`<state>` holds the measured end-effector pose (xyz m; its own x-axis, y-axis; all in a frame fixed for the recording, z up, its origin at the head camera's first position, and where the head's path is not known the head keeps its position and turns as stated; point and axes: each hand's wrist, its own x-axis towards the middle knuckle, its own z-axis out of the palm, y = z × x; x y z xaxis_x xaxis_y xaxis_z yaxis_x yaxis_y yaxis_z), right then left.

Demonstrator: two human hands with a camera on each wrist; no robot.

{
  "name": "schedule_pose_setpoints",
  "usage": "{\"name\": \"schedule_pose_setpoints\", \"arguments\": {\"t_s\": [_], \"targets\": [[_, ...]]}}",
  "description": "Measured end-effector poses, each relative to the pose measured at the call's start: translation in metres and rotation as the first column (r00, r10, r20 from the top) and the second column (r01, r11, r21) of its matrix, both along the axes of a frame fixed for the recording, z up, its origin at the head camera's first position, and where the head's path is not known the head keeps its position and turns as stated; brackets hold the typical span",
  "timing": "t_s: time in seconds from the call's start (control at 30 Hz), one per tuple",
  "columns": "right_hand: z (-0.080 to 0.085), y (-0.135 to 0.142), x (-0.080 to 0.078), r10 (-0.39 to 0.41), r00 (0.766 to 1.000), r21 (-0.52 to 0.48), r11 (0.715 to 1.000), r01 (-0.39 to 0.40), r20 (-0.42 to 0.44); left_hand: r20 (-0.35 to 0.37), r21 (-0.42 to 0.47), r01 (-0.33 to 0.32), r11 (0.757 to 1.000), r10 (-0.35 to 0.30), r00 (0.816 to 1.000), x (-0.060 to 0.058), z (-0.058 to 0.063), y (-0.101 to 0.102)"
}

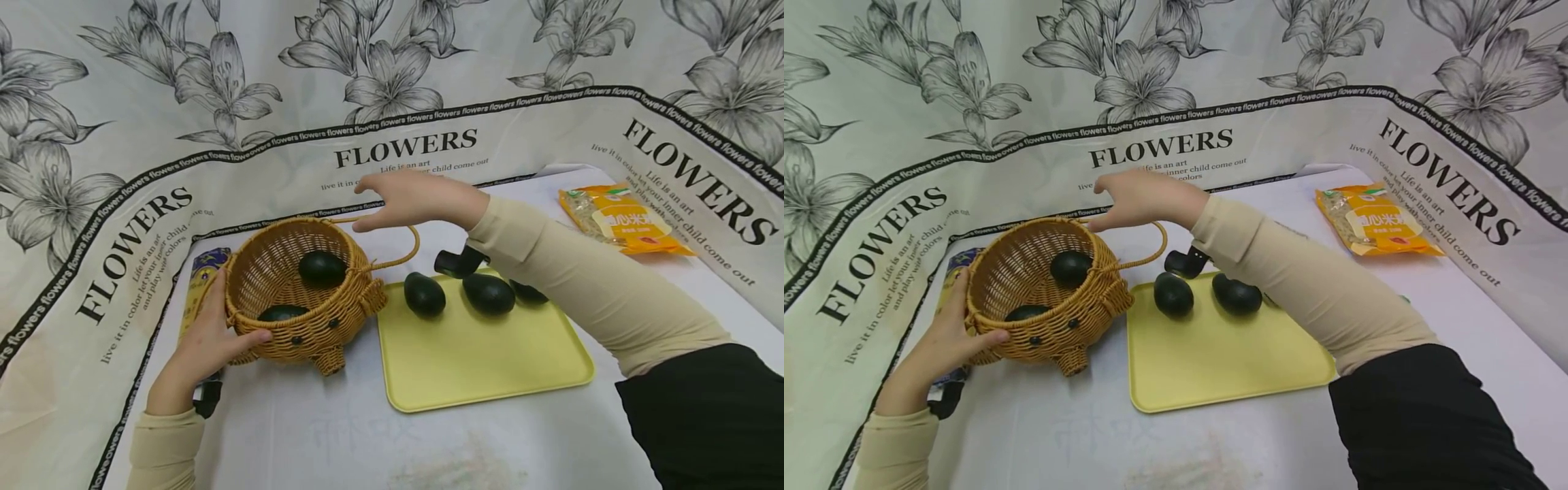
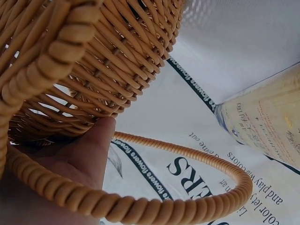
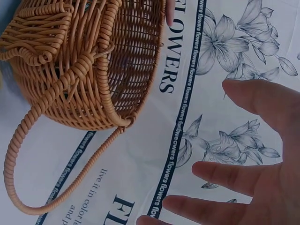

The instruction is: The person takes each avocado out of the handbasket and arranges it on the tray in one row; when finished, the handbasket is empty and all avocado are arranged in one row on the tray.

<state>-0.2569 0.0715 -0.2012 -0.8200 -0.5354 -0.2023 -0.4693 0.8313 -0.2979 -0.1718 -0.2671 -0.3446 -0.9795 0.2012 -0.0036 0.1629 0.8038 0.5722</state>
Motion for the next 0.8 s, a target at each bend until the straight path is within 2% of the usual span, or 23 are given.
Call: {"name": "schedule_pose_setpoints", "arguments": {"t_s": [0.5, 0.8], "targets": [[-0.002, -0.031, 0.002, 0.102, 0.995, -0.026, 0.994, -0.102, -0.01, 0.006, 0.009, -0.016, 1.0, 0.016, 1.0, 0.001, 0.0, -0.001], [-0.012, -0.055, -0.001, 0.171, 0.985, -0.005, 0.985, -0.171, -0.004, 0.014, 0.005, -0.019, 1.0, 0.019, 1.0, 0.001, 0.001, 0.001]]}}
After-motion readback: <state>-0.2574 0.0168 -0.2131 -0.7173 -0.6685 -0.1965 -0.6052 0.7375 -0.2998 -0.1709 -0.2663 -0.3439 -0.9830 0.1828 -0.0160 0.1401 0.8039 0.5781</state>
